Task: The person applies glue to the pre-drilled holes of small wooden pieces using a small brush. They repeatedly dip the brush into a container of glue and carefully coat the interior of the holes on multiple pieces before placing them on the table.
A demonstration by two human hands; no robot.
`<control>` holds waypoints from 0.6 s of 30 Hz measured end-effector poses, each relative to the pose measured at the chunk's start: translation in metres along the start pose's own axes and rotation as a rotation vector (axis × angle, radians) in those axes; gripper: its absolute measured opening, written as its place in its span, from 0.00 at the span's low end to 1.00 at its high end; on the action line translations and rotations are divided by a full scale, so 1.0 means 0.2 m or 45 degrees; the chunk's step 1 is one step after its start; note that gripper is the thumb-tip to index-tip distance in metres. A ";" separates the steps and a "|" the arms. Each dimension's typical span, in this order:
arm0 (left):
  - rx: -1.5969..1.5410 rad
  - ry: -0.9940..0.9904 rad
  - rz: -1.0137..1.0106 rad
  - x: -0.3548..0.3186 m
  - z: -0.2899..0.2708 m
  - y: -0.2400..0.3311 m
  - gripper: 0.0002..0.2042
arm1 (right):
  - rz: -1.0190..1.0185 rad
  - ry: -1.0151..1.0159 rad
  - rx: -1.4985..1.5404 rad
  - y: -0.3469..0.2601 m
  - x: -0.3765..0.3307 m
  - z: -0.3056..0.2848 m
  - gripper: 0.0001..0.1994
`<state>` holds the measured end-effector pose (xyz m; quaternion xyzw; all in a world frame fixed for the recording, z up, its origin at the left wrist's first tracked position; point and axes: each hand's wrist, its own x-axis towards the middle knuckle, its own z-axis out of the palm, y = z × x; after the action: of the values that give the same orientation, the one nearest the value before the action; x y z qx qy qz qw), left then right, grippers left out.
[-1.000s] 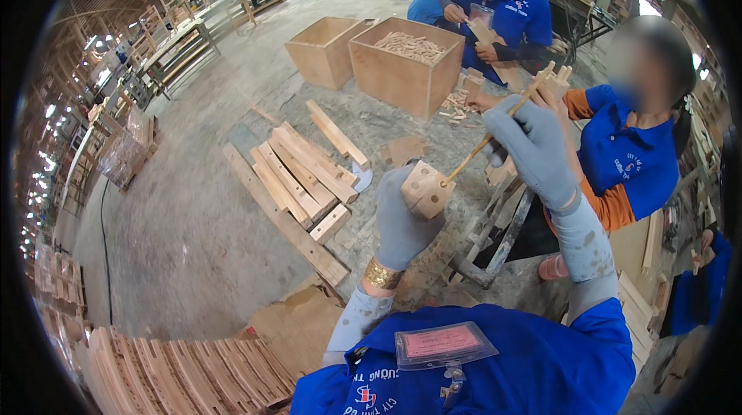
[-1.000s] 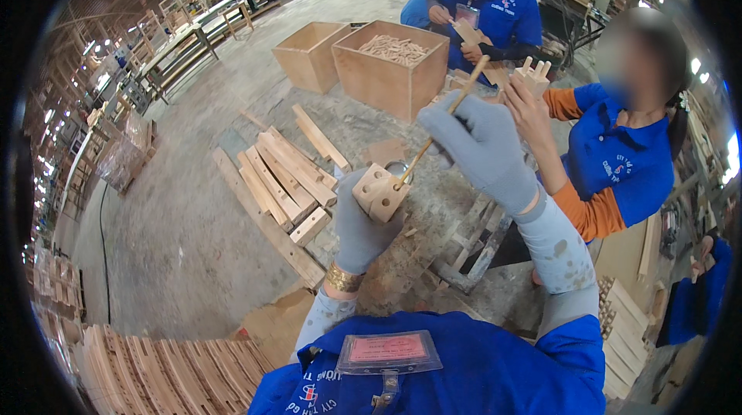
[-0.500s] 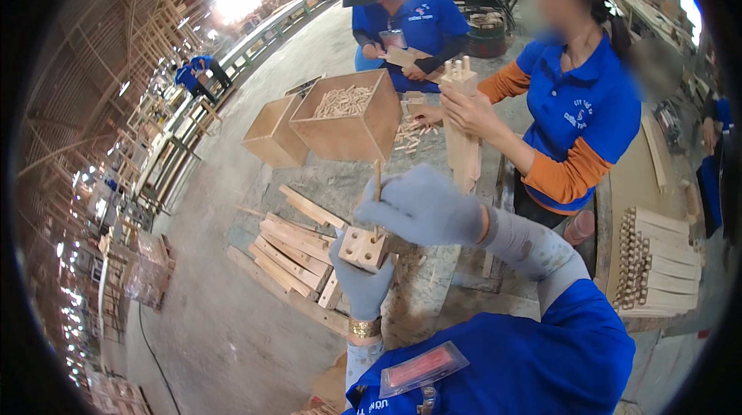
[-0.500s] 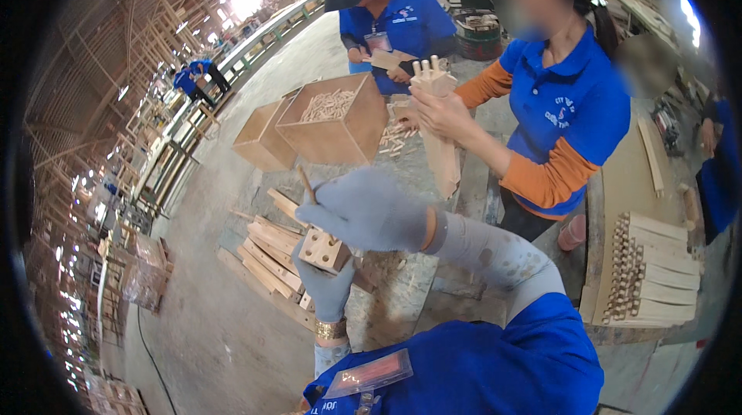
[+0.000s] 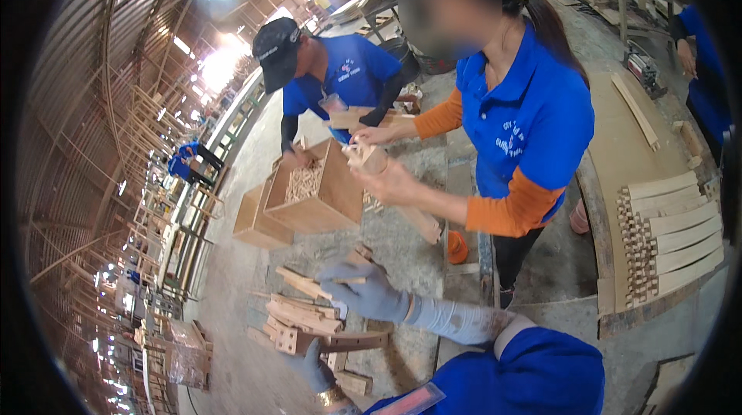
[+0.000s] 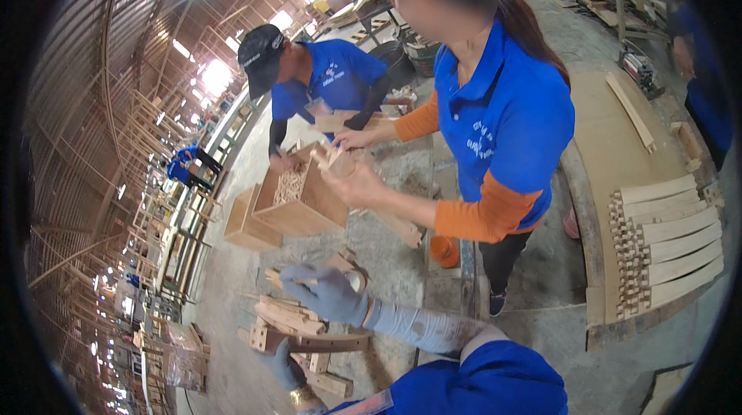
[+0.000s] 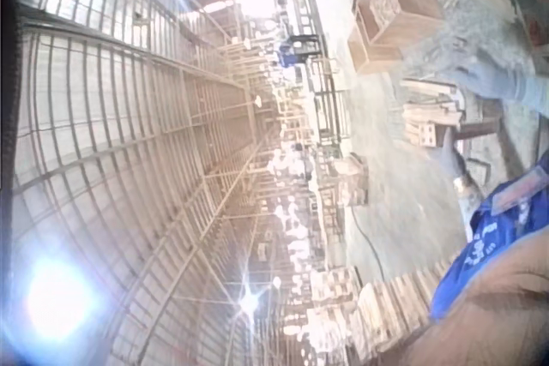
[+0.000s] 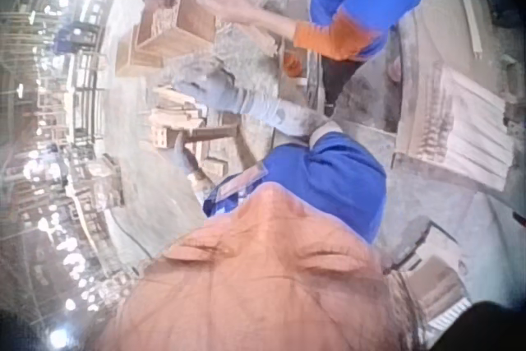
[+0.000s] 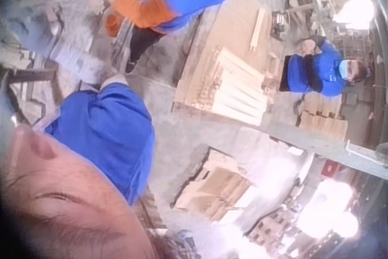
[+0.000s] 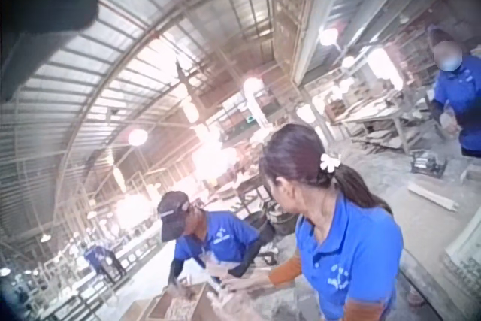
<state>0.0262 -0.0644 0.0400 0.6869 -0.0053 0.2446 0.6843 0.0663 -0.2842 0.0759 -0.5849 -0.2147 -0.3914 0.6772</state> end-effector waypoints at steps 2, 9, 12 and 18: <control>-0.024 0.104 -0.027 -0.02 0.03 0.03 0.41 | 0.105 -0.073 0.036 0.06 -0.04 -0.03 0.08; 0.078 0.102 0.042 -0.04 0.04 0.06 0.37 | 0.251 -0.184 0.067 0.20 -0.10 -0.06 0.06; 0.161 0.156 0.040 -0.08 0.09 0.05 0.35 | 0.206 -0.247 0.097 0.25 -0.13 -0.03 0.07; 0.136 0.124 0.027 -0.07 0.08 0.03 0.35 | 0.287 -0.382 0.095 0.30 -0.14 -0.03 0.08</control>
<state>0.0171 -0.0854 0.0416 0.7097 0.0336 0.2849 0.6435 0.0956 -0.2818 0.0171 -0.6315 -0.2607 -0.2131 0.6984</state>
